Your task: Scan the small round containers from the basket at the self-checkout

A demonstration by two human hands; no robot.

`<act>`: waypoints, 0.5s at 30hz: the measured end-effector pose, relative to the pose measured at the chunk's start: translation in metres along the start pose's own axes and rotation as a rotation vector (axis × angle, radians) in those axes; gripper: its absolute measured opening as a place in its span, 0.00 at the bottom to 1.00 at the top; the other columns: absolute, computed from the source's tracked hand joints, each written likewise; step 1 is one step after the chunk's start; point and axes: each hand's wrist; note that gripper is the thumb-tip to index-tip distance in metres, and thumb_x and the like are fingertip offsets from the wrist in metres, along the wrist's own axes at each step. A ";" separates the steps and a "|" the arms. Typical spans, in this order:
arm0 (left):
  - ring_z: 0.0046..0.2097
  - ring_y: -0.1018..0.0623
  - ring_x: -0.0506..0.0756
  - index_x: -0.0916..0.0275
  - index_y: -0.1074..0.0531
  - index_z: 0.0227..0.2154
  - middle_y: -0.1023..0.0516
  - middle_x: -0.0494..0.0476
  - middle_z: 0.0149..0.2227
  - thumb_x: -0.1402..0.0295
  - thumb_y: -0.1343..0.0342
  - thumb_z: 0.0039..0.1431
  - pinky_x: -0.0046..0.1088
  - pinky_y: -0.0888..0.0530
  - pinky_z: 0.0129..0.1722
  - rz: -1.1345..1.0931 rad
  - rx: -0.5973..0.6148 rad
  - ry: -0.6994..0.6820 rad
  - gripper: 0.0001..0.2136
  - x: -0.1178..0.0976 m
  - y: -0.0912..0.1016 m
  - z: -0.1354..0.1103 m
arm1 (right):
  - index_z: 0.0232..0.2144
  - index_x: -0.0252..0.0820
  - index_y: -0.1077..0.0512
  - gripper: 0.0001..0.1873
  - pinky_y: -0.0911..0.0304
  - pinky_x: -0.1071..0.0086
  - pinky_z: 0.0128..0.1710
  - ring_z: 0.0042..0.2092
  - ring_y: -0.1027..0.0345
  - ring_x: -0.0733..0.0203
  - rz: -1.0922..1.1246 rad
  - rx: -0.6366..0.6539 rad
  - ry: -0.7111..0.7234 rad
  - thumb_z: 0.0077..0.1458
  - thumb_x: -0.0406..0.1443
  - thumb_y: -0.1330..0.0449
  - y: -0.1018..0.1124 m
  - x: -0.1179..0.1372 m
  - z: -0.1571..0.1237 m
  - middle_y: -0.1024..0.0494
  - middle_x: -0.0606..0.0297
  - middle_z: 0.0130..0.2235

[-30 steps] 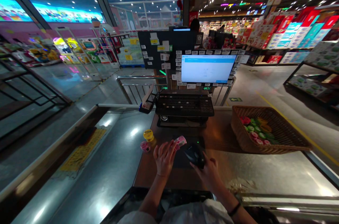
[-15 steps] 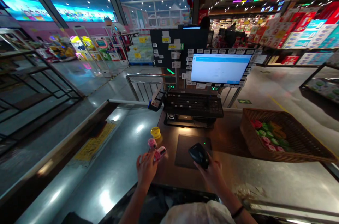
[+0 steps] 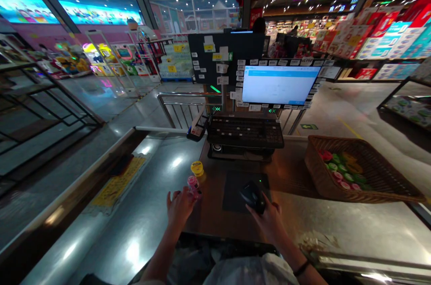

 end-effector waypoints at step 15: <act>0.70 0.43 0.63 0.51 0.40 0.66 0.41 0.55 0.69 0.74 0.55 0.64 0.50 0.45 0.69 0.000 -0.110 -0.336 0.28 -0.014 -0.049 0.012 | 0.50 0.46 0.28 0.24 0.39 0.62 0.46 0.40 0.23 0.53 0.009 -0.025 -0.003 0.58 0.53 0.43 0.007 0.001 0.006 0.17 0.60 0.42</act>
Point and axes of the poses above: each hand's wrist, its own z-axis towards the middle knuckle, its own y-axis out of the back of the hand, x = y × z
